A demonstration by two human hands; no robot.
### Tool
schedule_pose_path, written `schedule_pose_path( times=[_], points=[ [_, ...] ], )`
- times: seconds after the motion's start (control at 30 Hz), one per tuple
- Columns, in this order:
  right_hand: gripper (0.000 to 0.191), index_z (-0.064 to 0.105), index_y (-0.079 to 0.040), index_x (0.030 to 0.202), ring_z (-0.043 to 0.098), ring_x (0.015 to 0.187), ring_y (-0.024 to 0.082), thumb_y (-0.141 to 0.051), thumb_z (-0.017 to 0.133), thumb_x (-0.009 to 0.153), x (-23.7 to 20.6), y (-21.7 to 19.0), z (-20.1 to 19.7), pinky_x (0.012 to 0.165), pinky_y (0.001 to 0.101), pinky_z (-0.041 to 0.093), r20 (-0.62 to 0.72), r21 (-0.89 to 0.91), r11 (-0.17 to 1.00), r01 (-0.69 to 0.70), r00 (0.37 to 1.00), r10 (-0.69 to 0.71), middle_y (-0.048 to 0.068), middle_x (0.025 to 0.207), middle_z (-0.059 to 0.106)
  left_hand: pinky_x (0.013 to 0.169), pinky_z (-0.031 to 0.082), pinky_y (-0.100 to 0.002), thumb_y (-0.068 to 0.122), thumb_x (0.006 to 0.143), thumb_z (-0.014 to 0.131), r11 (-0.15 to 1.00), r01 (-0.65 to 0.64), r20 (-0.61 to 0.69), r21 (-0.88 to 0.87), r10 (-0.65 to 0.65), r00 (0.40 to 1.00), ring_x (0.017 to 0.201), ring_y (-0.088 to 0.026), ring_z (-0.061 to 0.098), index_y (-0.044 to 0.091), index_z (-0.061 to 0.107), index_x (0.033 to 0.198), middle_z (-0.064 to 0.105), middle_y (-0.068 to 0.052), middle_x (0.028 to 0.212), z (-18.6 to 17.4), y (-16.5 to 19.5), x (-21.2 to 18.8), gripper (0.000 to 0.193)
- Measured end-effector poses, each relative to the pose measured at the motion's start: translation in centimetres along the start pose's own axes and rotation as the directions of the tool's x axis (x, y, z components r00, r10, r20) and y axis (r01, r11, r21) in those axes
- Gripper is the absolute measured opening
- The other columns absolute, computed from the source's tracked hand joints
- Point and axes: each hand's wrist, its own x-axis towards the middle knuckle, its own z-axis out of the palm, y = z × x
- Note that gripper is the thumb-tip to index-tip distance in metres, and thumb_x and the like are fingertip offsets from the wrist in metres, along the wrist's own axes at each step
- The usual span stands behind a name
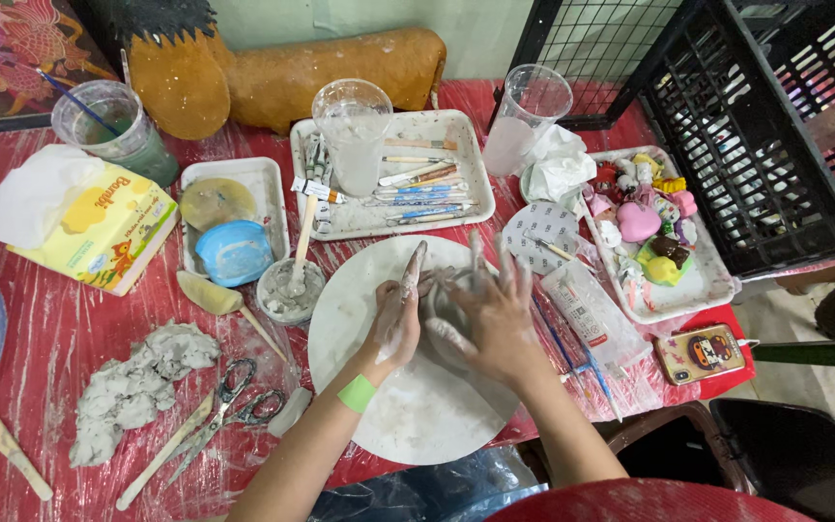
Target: The person shapes a small clay bowl by hand, pinching and smoothing the rim and walls while rotating it on a round banding wheel. They occasionally reach toward a tray of slip and clay scraps on the table and press clay additions onto the bowl's edge.
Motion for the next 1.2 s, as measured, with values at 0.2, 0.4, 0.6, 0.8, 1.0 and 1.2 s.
schedule_pose_path(
  times=[0.2, 0.4, 0.6, 0.8, 1.0, 1.2],
  points=[
    [0.057, 0.071, -0.017, 0.133, 0.01, 0.152, 0.052, -0.048, 0.062, 0.086, -0.2, 0.4, -0.2, 0.115, 0.0694, 0.01, -0.071, 0.075, 0.995, -0.073, 0.994, 0.078, 0.027, 0.166, 0.022, 0.111, 0.023, -0.036, 0.038, 0.108, 0.012, 0.999, 0.043, 0.034, -0.026, -0.042, 0.999, 0.131, -0.015, 0.052, 0.007, 0.018, 0.164, 0.065, -0.01, 0.142, 0.2, -0.2, 0.0, 0.064],
    [0.049, 0.073, -0.018, 0.123, 0.013, 0.152, 0.05, -0.045, 0.062, 0.084, -0.5, 0.7, 0.0, 0.122, 0.0674, 0.011, -0.04, 0.006, 0.994, -0.111, 0.993, 0.111, 0.026, 0.162, 0.028, 0.11, 0.022, -0.036, 0.036, 0.11, 0.012, 0.999, -0.009, 0.023, -0.045, 0.01, 1.0, 0.133, -0.015, 0.05, 0.006, 0.018, 0.164, 0.061, -0.012, 0.148, 0.4, -0.4, -0.1, 0.062],
    [0.055, 0.073, -0.015, 0.131, 0.01, 0.155, 0.051, -0.04, 0.06, 0.083, -0.2, 0.1, 0.3, 0.12, 0.0672, 0.007, -0.046, 0.075, 0.997, -0.03, 0.998, 0.034, 0.025, 0.161, 0.031, 0.113, 0.028, -0.035, 0.038, 0.11, 0.013, 0.997, 0.062, -0.011, 0.05, -0.061, 0.998, 0.118, -0.025, 0.046, 0.009, 0.022, 0.165, 0.06, -0.012, 0.144, 1.4, -2.0, -0.5, 0.064],
    [0.05, 0.077, -0.02, 0.122, 0.007, 0.155, 0.052, -0.041, 0.058, 0.08, -0.2, 1.3, -0.2, 0.12, 0.0673, 0.005, -0.018, 0.154, 0.988, -0.001, 1.0, 0.004, 0.022, 0.169, 0.021, 0.112, 0.027, -0.035, 0.044, 0.108, 0.011, 0.997, 0.039, -0.013, -0.074, -0.04, 0.999, 0.119, -0.021, 0.05, 0.008, 0.019, 0.165, 0.049, -0.012, 0.156, 1.5, -2.0, -0.4, 0.067],
    [0.048, 0.081, -0.021, 0.111, 0.005, 0.155, 0.051, -0.048, 0.056, 0.081, -0.4, 1.6, 0.1, 0.12, 0.0664, 0.003, -0.011, 0.233, 0.97, 0.076, 0.997, -0.076, 0.02, 0.169, 0.02, 0.113, 0.025, -0.036, 0.048, 0.108, 0.007, 0.998, 0.022, 0.007, -0.058, -0.022, 1.0, 0.123, -0.019, 0.052, 0.009, 0.017, 0.166, 0.047, -0.009, 0.16, 0.7, -0.9, -0.1, 0.071],
    [0.047, 0.079, -0.019, 0.111, 0.002, 0.156, 0.05, -0.044, 0.053, 0.081, -1.0, 0.7, 0.1, 0.122, 0.0655, 0.004, 0.051, 0.221, 0.969, 0.109, 0.991, -0.124, 0.024, 0.168, 0.02, 0.113, 0.027, -0.035, 0.042, 0.107, 0.007, 0.993, 0.122, 0.036, -0.001, -0.122, 0.992, 0.117, -0.022, 0.046, 0.01, 0.015, 0.166, 0.042, -0.009, 0.165, 0.9, -1.0, -0.4, 0.068]
  ],
)
